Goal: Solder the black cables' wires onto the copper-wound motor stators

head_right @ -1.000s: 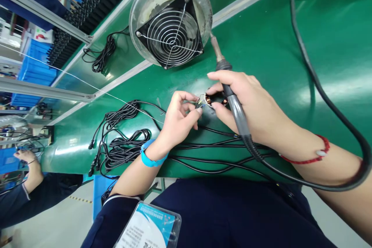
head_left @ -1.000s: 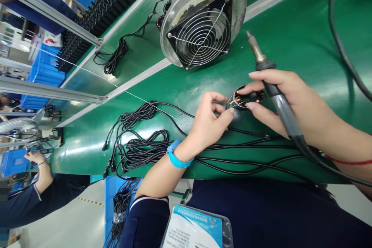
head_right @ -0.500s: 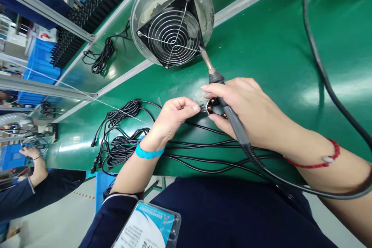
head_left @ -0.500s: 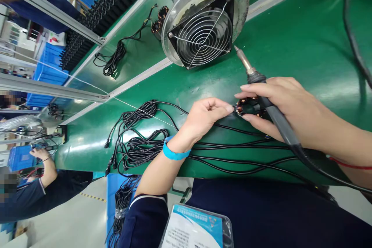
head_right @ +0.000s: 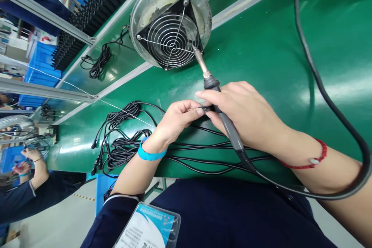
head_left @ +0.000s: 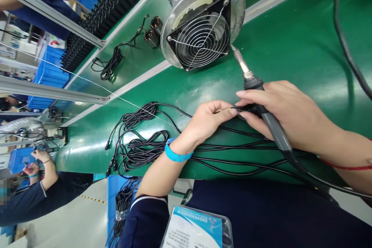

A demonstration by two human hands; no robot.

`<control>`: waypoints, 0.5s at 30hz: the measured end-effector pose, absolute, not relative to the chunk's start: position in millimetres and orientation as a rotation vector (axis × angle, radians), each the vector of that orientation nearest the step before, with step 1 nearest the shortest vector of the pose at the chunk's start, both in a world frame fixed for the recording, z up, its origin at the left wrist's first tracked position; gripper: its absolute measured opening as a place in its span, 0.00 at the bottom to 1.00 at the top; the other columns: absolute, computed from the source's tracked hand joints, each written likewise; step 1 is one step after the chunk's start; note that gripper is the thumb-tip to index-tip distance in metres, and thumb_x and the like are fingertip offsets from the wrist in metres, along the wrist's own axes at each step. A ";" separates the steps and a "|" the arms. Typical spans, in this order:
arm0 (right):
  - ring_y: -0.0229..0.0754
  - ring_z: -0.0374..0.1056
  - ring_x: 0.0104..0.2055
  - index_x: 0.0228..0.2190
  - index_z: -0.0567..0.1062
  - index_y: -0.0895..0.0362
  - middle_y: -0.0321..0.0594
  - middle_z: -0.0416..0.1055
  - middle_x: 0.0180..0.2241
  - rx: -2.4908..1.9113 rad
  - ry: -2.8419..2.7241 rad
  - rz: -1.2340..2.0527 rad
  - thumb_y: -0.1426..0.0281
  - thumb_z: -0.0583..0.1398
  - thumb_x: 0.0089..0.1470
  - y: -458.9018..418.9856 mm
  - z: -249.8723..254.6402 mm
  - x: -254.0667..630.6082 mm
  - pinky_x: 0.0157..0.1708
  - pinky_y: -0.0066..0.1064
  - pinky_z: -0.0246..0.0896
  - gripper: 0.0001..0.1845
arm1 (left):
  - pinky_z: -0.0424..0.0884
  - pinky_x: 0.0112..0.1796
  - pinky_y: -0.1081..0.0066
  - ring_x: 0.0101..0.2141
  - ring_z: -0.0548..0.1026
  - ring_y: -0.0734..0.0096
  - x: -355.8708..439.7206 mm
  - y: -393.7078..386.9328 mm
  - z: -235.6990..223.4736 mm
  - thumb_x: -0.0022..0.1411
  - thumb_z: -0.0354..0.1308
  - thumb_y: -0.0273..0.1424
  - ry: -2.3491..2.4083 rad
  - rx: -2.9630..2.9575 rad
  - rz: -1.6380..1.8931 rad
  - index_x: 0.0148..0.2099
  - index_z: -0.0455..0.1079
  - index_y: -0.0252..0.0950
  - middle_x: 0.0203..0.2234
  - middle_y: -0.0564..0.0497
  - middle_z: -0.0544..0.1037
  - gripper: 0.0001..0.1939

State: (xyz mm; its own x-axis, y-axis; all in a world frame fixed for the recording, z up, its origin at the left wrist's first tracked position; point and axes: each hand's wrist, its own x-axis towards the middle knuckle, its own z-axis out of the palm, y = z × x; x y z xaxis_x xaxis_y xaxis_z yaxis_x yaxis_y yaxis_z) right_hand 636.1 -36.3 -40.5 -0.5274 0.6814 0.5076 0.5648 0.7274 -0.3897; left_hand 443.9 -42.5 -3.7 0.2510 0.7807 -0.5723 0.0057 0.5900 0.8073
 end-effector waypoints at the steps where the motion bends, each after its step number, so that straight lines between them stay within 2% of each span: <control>1: 0.46 0.68 0.36 0.54 0.65 0.51 0.37 0.75 0.35 -0.939 -2.272 0.228 0.67 0.53 0.66 -36.5 -40.1 636.2 0.39 0.37 0.61 0.15 | 0.54 0.25 0.77 0.20 0.56 0.85 443.8 -42.2 -4.2 0.57 0.67 0.32 1.205 0.793 0.604 0.29 0.71 0.32 0.18 0.60 0.65 0.10; 5: 0.45 0.67 0.34 0.51 0.67 0.52 0.36 0.75 0.33 -0.927 -2.226 0.220 0.69 0.56 0.65 -39.2 -37.7 633.9 0.38 0.37 0.60 0.14 | 0.47 0.22 0.75 0.17 0.53 0.84 439.1 -40.4 -3.9 0.66 0.55 0.32 1.189 0.825 0.515 0.33 0.75 0.32 0.17 0.59 0.63 0.12; 11: 0.42 0.69 0.33 0.50 0.69 0.57 0.38 0.73 0.31 -0.974 -2.154 0.195 0.71 0.54 0.67 -39.0 -32.2 623.7 0.37 0.34 0.63 0.12 | 0.58 0.29 0.76 0.22 0.62 0.82 445.1 -43.5 -9.4 0.66 0.56 0.29 1.110 1.220 0.409 0.25 0.69 0.33 0.19 0.57 0.68 0.15; 13: 0.42 0.72 0.36 0.52 0.68 0.56 0.37 0.75 0.33 -0.967 -2.148 0.179 0.68 0.54 0.68 -37.8 -30.1 626.8 0.39 0.33 0.65 0.13 | 0.61 0.31 0.76 0.25 0.64 0.80 444.7 -41.9 -10.9 0.67 0.55 0.27 1.174 1.249 0.486 0.28 0.71 0.33 0.20 0.57 0.70 0.13; 15: 0.43 0.74 0.43 0.56 0.67 0.54 0.39 0.78 0.38 -1.078 -2.105 0.205 0.64 0.54 0.69 -38.7 -30.8 638.9 0.44 0.33 0.66 0.17 | 0.62 0.32 0.76 0.25 0.65 0.80 438.2 -36.8 -10.5 0.68 0.54 0.27 1.285 1.202 0.603 0.31 0.72 0.33 0.21 0.57 0.70 0.12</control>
